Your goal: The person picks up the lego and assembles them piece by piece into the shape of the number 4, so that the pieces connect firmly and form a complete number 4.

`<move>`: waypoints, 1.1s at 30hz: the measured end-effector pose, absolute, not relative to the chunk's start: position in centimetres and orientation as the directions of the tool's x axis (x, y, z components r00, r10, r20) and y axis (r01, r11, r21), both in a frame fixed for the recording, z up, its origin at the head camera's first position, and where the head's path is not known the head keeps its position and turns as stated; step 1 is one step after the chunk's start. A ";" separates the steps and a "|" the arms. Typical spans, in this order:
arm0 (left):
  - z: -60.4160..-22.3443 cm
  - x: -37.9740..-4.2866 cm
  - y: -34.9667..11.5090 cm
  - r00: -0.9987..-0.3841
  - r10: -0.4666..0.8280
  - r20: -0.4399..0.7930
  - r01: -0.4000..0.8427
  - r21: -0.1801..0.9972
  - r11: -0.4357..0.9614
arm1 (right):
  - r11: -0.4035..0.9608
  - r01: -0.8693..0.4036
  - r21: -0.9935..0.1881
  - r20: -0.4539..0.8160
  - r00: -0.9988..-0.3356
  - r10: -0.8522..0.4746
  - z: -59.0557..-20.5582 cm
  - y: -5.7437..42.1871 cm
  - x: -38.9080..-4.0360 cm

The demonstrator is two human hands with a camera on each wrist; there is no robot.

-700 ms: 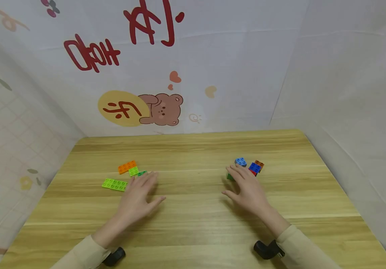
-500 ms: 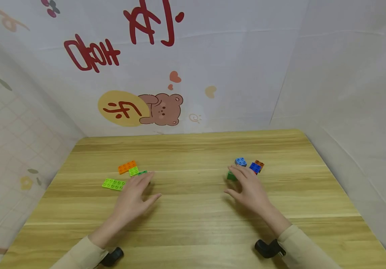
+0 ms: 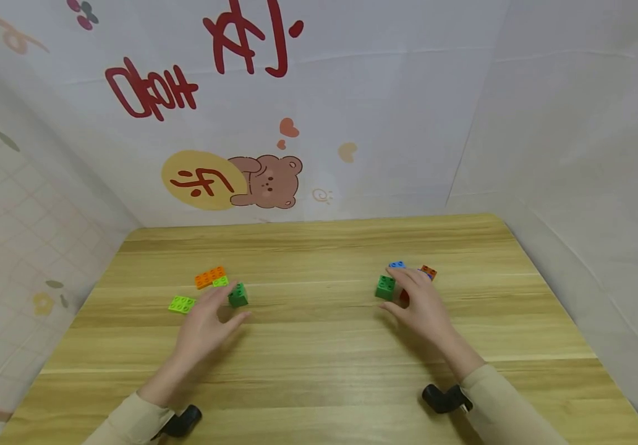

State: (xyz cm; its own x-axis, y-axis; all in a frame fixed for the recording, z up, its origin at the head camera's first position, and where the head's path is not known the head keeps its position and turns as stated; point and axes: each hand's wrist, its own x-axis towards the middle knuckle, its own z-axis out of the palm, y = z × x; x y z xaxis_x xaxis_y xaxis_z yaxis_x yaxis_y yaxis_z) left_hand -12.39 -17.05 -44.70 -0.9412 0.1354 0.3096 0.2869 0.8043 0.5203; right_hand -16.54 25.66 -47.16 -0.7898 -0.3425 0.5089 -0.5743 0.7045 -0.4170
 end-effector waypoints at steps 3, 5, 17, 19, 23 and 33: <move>-44.9 -12.7 -17.4 -0.940 0.098 0.328 0.277 0.561 0.780 | 0.699 -0.590 -0.404 0.522 -0.776 -0.353 -47.4 26.0 -17.0; -45.0 -12.9 -17.8 -0.942 0.069 0.329 0.263 0.593 0.761 | 0.692 -0.601 -0.400 0.525 -0.769 -0.365 -47.5 26.2 -17.4; -45.5 -14.4 -19.2 -0.983 -0.007 0.182 0.137 0.761 0.635 | 0.700 -0.548 -0.457 0.430 -0.826 -0.366 -47.4 26.7 -18.5; -45.6 -14.6 -19.4 -0.987 0.003 0.160 0.128 0.775 0.619 | 0.701 -0.544 -0.461 0.424 -0.829 -0.364 -47.4 26.7 -18.7; -45.7 -14.9 -19.7 -0.990 0.027 0.135 0.124 0.796 0.592 | 0.705 -0.532 -0.470 0.412 -0.838 -0.358 -47.4 26.6 -18.8; -46.0 -15.3 -20.1 -0.995 0.064 0.080 0.102 0.827 0.553 | 0.705 -0.534 -0.467 0.416 -0.836 -0.358 -47.5 26.7 -18.9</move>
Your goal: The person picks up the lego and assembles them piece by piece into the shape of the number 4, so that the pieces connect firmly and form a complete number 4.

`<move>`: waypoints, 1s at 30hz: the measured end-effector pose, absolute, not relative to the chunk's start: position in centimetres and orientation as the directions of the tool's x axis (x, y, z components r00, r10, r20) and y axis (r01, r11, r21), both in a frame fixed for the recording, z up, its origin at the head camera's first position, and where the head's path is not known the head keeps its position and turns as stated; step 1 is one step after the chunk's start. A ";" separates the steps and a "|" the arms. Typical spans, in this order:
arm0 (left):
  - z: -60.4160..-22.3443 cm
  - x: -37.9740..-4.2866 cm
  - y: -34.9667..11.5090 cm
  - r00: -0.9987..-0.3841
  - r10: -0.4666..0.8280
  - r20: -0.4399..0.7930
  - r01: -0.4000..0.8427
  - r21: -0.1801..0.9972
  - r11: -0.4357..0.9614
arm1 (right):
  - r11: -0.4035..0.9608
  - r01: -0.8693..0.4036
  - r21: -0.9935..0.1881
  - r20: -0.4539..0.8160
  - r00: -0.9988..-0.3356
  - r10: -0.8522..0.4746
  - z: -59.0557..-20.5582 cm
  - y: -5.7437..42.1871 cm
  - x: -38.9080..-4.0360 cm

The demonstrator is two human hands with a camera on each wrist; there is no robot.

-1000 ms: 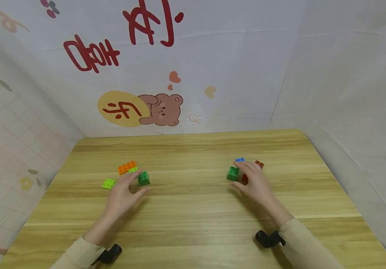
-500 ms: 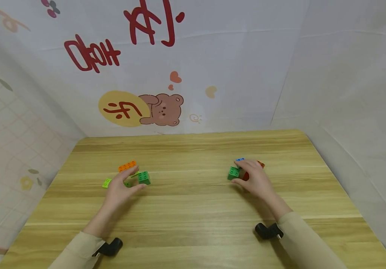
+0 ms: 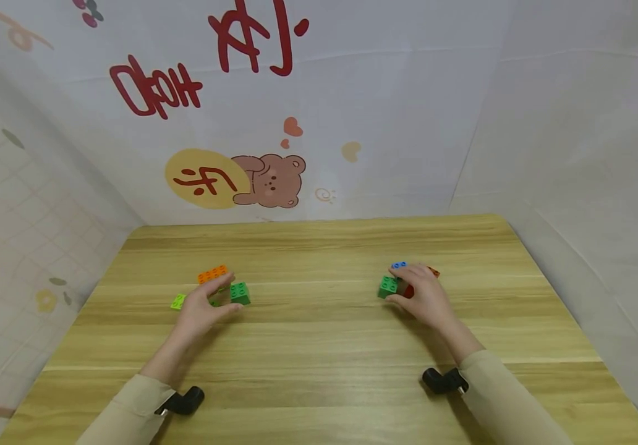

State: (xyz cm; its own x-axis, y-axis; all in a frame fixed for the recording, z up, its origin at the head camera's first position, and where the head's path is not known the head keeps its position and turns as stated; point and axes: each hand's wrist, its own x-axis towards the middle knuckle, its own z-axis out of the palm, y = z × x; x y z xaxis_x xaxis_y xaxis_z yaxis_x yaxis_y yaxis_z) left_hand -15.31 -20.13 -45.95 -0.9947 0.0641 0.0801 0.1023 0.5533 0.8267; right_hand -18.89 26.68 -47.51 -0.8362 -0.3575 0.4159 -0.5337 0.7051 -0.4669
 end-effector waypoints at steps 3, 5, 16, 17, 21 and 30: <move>-45.9 -15.4 -20.1 -0.995 0.076 0.068 0.098 0.840 0.534 | 0.707 -0.530 -0.468 0.411 -0.839 -0.357 -47.6 26.7 -19.0; -46.0 -15.5 -20.2 -0.994 0.086 0.063 0.100 0.841 0.532 | 0.709 -0.528 -0.469 0.406 -0.841 -0.358 -47.7 26.8 -19.1; -46.4 -16.2 -20.1 -0.997 0.059 0.054 0.077 0.834 0.546 | 0.734 -0.517 -0.439 0.390 -0.846 -0.363 -47.7 26.7 -19.0; -46.5 -16.3 -20.1 -0.997 0.057 0.057 0.079 0.830 0.551 | 0.734 -0.518 -0.439 0.391 -0.846 -0.363 -47.7 26.6 -19.0; -46.6 -16.5 -20.1 -0.997 0.043 0.063 0.077 0.824 0.562 | 0.730 -0.517 -0.447 0.400 -0.845 -0.354 -47.5 26.5 -18.8; -46.7 -16.6 -20.1 -0.998 0.031 0.047 0.056 0.823 0.565 | 0.719 -0.544 -0.433 0.455 -0.820 -0.346 -47.0 26.2 -18.8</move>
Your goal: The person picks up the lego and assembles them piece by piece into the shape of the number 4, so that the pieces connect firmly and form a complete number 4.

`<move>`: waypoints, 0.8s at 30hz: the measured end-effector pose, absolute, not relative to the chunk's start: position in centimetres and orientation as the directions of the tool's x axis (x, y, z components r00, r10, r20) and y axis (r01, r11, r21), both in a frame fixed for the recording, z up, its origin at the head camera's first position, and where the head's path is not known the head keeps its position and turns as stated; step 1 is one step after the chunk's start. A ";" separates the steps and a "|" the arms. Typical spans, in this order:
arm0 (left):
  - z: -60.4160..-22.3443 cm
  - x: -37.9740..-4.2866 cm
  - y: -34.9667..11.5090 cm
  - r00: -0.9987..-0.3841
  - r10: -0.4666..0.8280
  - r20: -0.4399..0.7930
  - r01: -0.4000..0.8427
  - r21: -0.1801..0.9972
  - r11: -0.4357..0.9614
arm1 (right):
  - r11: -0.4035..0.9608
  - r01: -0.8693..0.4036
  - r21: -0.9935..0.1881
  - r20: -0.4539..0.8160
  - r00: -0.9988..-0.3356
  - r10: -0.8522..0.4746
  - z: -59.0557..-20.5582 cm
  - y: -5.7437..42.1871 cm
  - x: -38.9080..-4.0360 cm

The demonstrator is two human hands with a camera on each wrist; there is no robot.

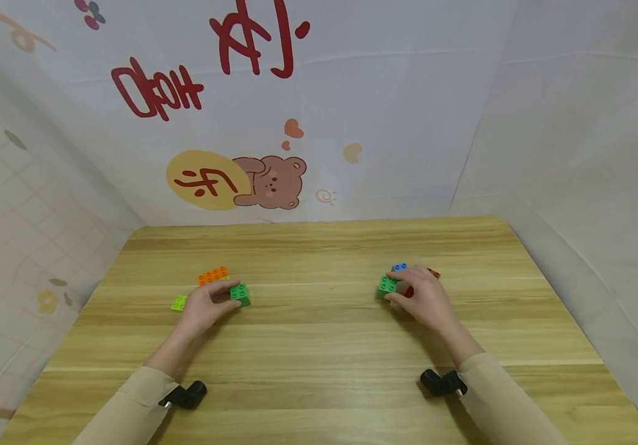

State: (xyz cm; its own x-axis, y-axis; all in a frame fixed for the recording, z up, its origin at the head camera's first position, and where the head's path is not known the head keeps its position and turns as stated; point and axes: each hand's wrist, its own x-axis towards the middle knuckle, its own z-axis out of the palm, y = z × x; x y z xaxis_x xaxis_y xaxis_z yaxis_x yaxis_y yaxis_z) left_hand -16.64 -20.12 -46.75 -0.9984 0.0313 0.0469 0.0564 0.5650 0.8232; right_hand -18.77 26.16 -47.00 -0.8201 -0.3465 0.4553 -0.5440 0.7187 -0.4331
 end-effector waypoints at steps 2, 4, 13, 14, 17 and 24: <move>-46.7 -16.6 -20.1 -0.999 0.029 0.040 0.049 0.827 0.561 | 0.716 -0.548 -0.433 0.455 -0.818 -0.351 -46.9 26.0 -18.7; -46.6 -16.5 -20.1 -0.999 0.030 0.035 0.045 0.829 0.557 | 0.711 -0.550 -0.438 0.450 -0.819 -0.355 -46.7 25.8 -18.6; -46.5 -16.5 -20.0 -0.998 0.055 0.042 0.065 0.833 0.549 | 0.675 -0.560 -0.480 0.427 -0.821 -0.378 -45.9 24.4 -17.9; -46.5 -16.5 -20.0 -0.997 0.057 0.044 0.068 0.834 0.547 | 0.669 -0.568 -0.480 0.431 -0.816 -0.384 -45.8 24.2 -17.9; -46.5 -16.4 -19.9 -0.997 0.059 0.039 0.065 0.836 0.544 | 0.653 -0.596 -0.467 0.452 -0.796 -0.403 -45.9 23.5 -17.8; -46.2 -16.3 -19.5 -0.997 0.077 0.029 0.064 0.851 0.521 | 0.587 -0.637 -0.500 0.461 -0.769 -0.442 -46.4 21.9 -17.5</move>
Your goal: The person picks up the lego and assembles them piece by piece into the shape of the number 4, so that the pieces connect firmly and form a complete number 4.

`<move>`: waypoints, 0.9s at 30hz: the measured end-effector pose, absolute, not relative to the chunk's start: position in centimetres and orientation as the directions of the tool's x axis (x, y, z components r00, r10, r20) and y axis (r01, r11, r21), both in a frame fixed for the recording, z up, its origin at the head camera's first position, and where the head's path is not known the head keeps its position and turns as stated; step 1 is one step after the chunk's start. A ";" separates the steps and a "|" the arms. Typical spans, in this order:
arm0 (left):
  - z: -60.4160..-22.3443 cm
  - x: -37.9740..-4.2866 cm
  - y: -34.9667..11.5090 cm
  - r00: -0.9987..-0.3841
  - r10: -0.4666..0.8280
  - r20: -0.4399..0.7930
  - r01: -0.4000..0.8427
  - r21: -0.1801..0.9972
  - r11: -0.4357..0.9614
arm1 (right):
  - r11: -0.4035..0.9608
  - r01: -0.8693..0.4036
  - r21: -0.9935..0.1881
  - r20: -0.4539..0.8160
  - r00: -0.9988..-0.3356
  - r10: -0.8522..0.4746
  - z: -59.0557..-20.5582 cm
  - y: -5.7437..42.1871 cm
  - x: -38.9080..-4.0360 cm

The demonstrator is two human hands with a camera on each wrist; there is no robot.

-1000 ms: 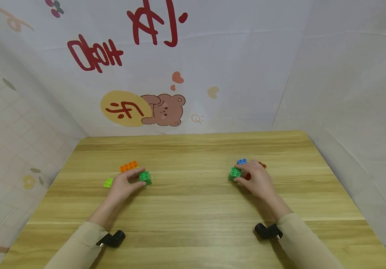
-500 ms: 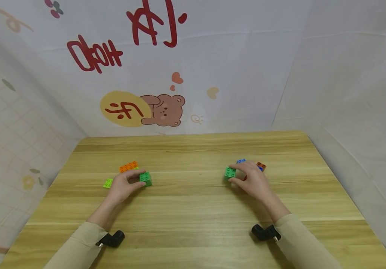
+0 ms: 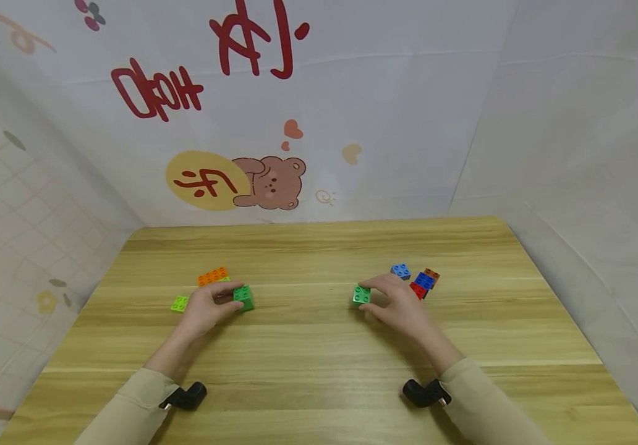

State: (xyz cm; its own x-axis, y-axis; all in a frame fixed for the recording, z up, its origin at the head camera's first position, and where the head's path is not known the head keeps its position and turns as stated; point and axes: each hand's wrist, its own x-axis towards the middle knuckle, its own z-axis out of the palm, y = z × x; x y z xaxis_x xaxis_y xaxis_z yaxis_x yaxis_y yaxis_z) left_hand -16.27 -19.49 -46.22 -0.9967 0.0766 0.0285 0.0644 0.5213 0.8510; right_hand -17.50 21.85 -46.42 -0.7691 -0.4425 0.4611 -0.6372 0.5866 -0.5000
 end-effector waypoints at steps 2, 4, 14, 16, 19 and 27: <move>-46.2 -16.2 -19.4 -0.996 0.081 0.032 0.069 0.853 0.517 | 0.577 -0.627 -0.523 0.444 -0.778 -0.444 -46.6 21.4 -17.3; -46.1 -16.2 -19.2 -0.995 0.087 0.038 0.077 0.854 0.514 | 0.583 -0.605 -0.542 0.415 -0.796 -0.440 -46.8 21.0 -17.2; -45.8 -16.1 -18.3 -0.992 0.111 0.051 0.099 0.873 0.478 | 0.567 -0.524 -0.636 0.315 -0.846 -0.429 -48.4 19.2 -16.9; -45.7 -16.1 -18.0 -0.993 0.111 0.044 0.092 0.878 0.470 | 0.560 -0.532 -0.635 0.318 -0.841 -0.438 -48.5 18.9 -17.0; -45.5 -16.0 -17.5 -0.993 0.113 0.030 0.079 0.885 0.458 | 0.567 -0.517 -0.642 0.299 -0.849 -0.436 -48.6 18.4 -17.0; -44.7 -15.9 -15.5 -0.990 0.135 0.030 0.082 0.914 0.397 | 0.553 -0.466 -0.690 0.252 -0.872 -0.420 -48.7 17.1 -17.4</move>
State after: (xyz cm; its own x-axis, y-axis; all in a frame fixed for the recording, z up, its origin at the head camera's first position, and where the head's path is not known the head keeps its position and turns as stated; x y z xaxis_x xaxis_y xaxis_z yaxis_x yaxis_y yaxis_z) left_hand -15.88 -15.51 -44.66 -0.9904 0.1353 0.0300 0.0819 0.3972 0.9141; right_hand -17.37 17.12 -48.73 -0.8717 -0.4204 0.2519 -0.4663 0.5532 -0.6903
